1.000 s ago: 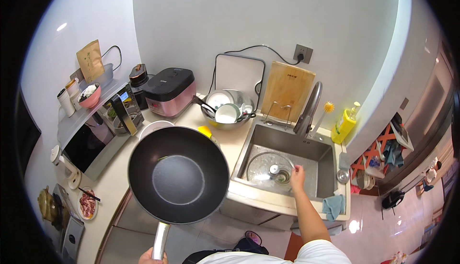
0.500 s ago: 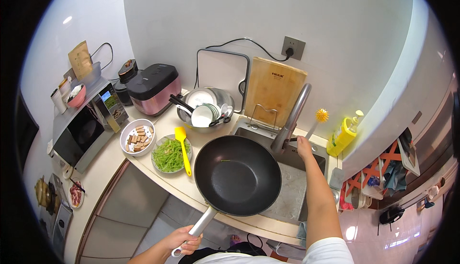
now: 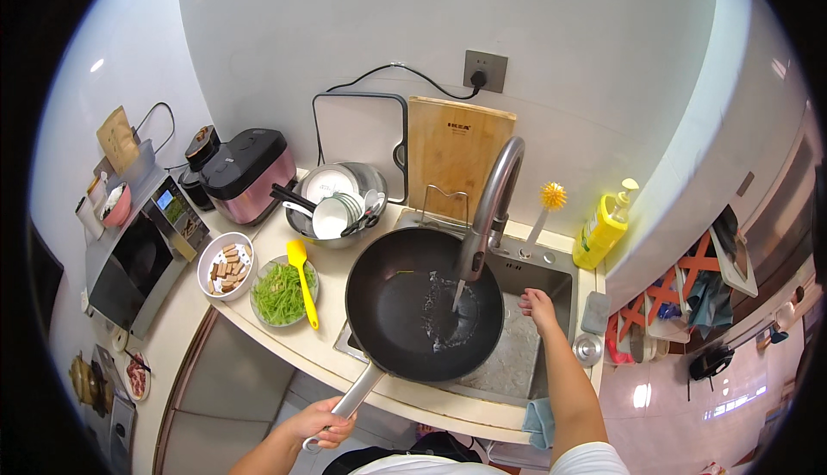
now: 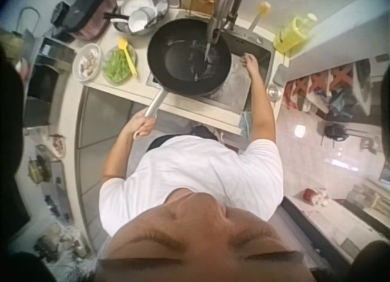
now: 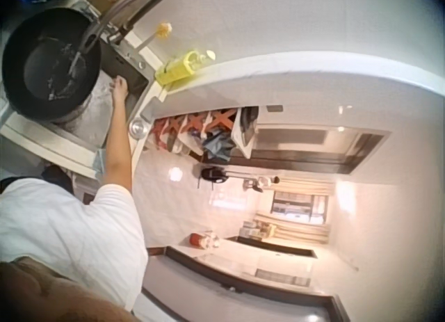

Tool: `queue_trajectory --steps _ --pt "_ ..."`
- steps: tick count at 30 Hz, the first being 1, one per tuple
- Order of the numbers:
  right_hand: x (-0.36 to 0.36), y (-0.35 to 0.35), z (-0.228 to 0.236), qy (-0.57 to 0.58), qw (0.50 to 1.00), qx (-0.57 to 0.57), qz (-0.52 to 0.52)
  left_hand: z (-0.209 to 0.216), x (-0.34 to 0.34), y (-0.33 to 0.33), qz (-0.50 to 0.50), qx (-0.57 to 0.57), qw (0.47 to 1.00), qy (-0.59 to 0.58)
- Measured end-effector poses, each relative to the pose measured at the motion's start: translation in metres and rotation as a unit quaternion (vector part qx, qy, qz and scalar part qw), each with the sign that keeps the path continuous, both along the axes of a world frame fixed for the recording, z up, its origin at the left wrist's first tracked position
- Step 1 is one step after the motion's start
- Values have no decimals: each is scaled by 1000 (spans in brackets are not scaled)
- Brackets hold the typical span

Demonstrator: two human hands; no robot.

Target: The person stir-fries green vegetables in a wok, transfers them to a bowl, rinses the wok, adds oil, and then stir-fries sliced meat. The person uses a spatula and chopsticks to handle the food and covers the wok with a lid.

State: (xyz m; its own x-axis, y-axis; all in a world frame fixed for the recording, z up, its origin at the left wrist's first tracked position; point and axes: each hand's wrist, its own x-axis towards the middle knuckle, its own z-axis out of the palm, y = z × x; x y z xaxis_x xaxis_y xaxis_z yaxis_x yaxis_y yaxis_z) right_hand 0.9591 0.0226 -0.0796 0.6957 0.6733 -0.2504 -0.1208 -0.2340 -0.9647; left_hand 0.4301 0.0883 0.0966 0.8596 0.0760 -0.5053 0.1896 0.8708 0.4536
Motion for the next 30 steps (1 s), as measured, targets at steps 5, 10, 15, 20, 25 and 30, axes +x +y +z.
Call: queue_trajectory --steps 5,10,15,20,25,30 --pt "2 -25 20 1 1000 -11 -5 -15 -23 -10 -33 -2 999 -6" --pt "3 -38 41 -3 999 -35 16 -44 -45 -36 19 -108 991 -80" --pt "-2 -48 50 -12 999 -45 26 -70 -37 -53 61 -229 954 -185" --pt "-10 -57 45 -5 997 -42 58 -63 -21 -43 43 -264 941 -207" --pt "-18 -62 25 4 991 -104 86 -37 -23 -41 45 -208 964 -157" --pt "-26 -31 13 -116 986 -82 93 -15 -29 -50 74 -124 986 -82"
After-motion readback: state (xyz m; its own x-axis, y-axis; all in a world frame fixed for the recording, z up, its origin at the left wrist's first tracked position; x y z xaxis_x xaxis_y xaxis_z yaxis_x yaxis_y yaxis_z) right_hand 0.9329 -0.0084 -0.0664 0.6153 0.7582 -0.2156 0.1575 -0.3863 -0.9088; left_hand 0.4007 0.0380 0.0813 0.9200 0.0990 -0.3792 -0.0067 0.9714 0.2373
